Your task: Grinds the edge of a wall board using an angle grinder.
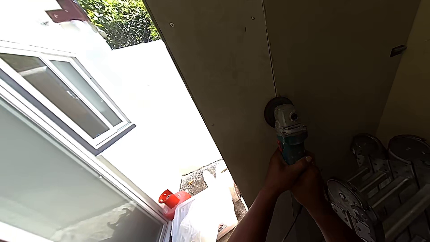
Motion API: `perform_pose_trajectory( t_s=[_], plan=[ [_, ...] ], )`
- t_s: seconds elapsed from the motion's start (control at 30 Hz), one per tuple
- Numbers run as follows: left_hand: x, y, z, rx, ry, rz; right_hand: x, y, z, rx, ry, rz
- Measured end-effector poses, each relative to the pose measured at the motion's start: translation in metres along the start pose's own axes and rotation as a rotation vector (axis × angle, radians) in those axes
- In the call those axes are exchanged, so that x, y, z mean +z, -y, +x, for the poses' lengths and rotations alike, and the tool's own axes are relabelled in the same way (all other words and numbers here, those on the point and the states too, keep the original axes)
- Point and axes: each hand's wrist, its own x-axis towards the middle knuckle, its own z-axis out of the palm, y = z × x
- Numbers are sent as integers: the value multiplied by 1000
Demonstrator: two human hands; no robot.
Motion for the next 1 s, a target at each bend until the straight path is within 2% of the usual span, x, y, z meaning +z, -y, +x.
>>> perform_pose_trajectory(
  t_s=[0.33, 1.0],
  plan=[
    [-5, -3, 8, -44, 72, 70, 7, 2, -2, 14, -74, 6],
    [2, -3, 9, -10, 39, 14, 2, -3, 7, -16, -54, -32]
  ],
)
